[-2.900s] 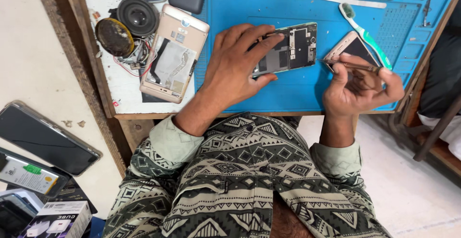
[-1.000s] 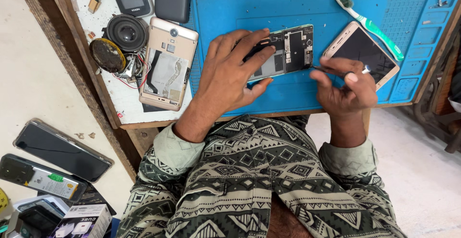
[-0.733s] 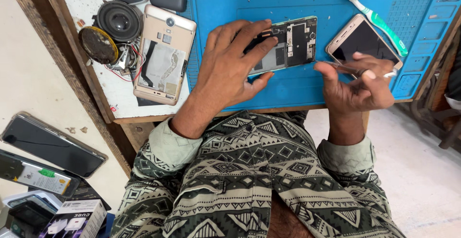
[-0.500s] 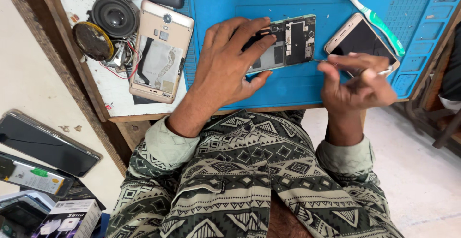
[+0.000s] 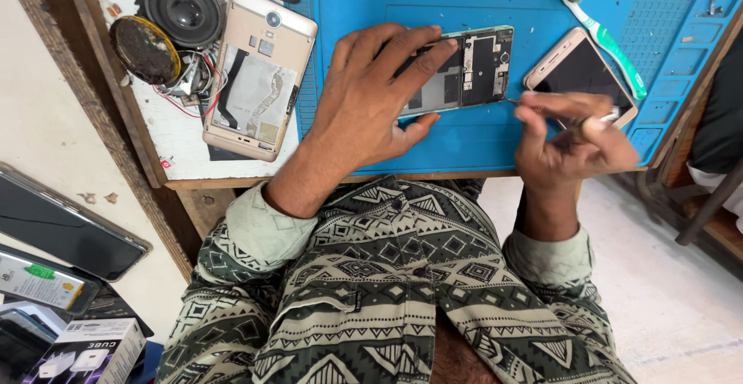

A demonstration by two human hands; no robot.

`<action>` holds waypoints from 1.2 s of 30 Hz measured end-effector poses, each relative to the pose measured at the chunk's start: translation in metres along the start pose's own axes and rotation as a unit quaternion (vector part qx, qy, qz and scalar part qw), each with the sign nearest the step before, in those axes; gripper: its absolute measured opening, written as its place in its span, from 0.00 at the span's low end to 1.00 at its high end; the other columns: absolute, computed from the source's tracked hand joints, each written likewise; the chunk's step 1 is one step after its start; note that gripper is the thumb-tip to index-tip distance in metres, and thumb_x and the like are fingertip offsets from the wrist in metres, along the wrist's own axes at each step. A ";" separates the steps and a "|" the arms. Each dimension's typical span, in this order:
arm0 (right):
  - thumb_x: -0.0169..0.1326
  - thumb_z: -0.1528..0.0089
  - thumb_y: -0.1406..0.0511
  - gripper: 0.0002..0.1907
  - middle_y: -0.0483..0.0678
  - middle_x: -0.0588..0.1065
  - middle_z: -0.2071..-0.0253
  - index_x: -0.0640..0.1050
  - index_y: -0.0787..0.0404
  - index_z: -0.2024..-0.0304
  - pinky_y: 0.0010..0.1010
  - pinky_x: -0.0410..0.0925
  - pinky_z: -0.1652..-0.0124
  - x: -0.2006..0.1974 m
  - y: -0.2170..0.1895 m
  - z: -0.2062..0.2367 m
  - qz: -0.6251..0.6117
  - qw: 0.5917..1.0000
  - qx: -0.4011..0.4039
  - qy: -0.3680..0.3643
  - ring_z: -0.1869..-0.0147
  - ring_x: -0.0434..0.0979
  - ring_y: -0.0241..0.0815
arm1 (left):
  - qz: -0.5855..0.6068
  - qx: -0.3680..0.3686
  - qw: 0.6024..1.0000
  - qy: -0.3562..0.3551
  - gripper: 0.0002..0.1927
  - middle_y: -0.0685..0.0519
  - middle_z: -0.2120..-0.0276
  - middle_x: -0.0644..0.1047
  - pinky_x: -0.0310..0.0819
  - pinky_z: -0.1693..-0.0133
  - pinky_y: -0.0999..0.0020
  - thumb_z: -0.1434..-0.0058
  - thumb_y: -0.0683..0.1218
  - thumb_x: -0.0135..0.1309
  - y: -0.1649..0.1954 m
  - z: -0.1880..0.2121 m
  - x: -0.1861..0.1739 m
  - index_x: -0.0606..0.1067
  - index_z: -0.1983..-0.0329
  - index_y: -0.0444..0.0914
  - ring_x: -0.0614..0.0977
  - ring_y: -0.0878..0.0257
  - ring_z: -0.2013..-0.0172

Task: The person sits at a repair bench and works on a disassembled smartphone, prying at its frame and handling internal components. They use a screwdriver to work on the phone's internals and at one point pick up another phone from the desk before resuming work on the opened device.

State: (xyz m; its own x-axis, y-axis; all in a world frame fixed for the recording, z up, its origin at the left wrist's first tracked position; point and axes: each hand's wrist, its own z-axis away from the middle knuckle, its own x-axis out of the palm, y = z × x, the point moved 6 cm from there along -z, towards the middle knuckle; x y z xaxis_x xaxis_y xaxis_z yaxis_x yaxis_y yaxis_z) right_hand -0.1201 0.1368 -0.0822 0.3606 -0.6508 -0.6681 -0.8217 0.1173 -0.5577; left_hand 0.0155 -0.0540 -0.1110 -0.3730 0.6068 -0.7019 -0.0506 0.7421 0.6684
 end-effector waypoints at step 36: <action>0.62 0.32 0.64 0.33 0.59 0.74 0.51 0.54 0.50 0.37 0.30 0.78 0.58 -0.004 0.007 0.014 -0.019 1.000 0.013 0.020 0.48 0.80 0.50 | 0.011 -0.002 1.000 0.009 0.41 0.54 0.36 0.70 0.63 0.38 0.50 0.50 0.52 0.73 0.004 -0.001 -0.006 0.71 0.34 0.43 0.71 0.53 0.39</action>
State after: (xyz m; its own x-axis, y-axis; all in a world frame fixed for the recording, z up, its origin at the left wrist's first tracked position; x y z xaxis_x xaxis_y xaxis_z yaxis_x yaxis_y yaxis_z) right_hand -0.1212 0.1508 -0.0903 0.3731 -0.6843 -0.6266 -0.7958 0.1112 -0.5953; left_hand 0.0170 -0.0551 -0.1041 -0.3906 0.6178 -0.6825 -0.0462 0.7273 0.6848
